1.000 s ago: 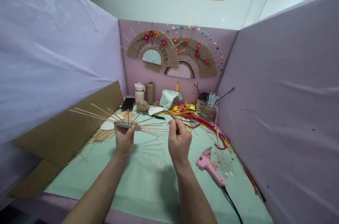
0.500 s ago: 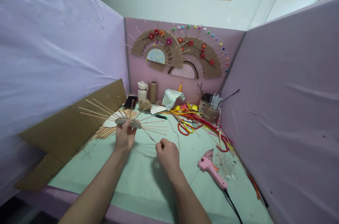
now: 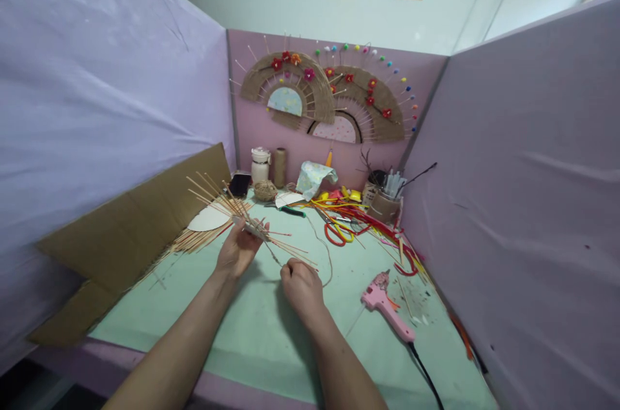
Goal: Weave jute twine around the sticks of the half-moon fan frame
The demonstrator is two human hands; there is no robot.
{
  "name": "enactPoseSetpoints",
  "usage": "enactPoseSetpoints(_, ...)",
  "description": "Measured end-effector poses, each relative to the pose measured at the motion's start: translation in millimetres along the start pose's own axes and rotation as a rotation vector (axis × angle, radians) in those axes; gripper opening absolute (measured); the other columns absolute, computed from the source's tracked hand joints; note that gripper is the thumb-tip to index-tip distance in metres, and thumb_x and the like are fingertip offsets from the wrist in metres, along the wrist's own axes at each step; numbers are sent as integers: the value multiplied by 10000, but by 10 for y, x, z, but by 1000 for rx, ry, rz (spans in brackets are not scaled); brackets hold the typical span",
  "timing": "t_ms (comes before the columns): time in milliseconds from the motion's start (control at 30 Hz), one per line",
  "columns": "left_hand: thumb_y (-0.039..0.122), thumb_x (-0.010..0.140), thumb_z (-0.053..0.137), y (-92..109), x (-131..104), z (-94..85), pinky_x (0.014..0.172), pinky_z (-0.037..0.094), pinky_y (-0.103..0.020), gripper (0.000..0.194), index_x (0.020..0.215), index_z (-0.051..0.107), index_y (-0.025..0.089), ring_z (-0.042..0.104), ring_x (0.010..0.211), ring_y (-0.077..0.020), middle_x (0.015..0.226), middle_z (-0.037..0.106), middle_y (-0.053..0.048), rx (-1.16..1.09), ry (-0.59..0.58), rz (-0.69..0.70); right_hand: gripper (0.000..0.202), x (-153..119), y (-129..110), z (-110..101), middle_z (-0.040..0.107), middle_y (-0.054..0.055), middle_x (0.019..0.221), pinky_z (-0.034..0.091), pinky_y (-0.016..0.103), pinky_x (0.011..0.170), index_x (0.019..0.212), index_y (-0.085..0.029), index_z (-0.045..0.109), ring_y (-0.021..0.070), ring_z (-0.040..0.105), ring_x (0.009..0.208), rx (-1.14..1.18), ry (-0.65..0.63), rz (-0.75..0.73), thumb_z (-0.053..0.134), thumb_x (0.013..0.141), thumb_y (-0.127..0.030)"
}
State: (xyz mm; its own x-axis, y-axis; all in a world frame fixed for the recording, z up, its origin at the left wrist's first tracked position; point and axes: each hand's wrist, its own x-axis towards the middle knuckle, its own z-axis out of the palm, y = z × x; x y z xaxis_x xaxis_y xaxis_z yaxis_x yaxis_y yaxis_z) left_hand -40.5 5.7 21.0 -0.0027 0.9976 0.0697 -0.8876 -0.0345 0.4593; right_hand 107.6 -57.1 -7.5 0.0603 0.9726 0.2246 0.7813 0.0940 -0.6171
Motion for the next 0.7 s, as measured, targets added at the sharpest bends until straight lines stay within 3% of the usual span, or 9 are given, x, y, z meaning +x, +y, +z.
enactPoseSetpoints(133,222,687,711,2,6,-8,893,479,-394,127,724,592,194,622,718,-119,725,635,24,-1,8,8,221,16,44,33,681,41,798,405,276,684,887,-214,646,184,598,740,136,11,-33,461,766,-209)
enactPoseSetpoints(233,224,694,704,1,2,-9,872,488,-383,119,736,597,191,625,725,-128,721,636,16,7,-1,0,390,29,46,55,664,97,1040,427,333,838,1094,-178,607,236,603,961,245,-17,-36,567,714,-255)
enactPoseSetpoints(367,220,691,704,-18,-19,2,866,489,-382,138,769,593,192,627,745,-132,743,635,16,17,-8,-15,563,47,-8,57,588,145,1208,369,429,968,1180,-152,567,292,513,1153,381,-90,-22,649,686,-410)
enactPoseSetpoints(467,227,679,717,-55,-41,14,874,483,-382,177,793,586,194,625,757,-127,754,631,21,39,-29,-14,499,59,-55,58,621,125,1149,393,428,950,1112,-177,602,266,555,1093,544,-130,-67,651,695,-447)
enactPoseSetpoints(567,242,669,729,-95,-63,28,854,488,-366,212,814,582,190,631,773,-139,766,631,11,69,-45,-20,306,54,-98,70,675,83,932,467,357,815,909,-177,637,202,621,868,797,-208,-85,620,735,-428)
enactPoseSetpoints(700,227,687,713,-119,-89,47,842,492,-354,210,847,584,187,640,774,-149,760,633,8,52,-56,-47,267,28,-153,96,635,24,693,448,260,595,698,-182,535,126,563,596,1141,-330,74,597,758,-435)
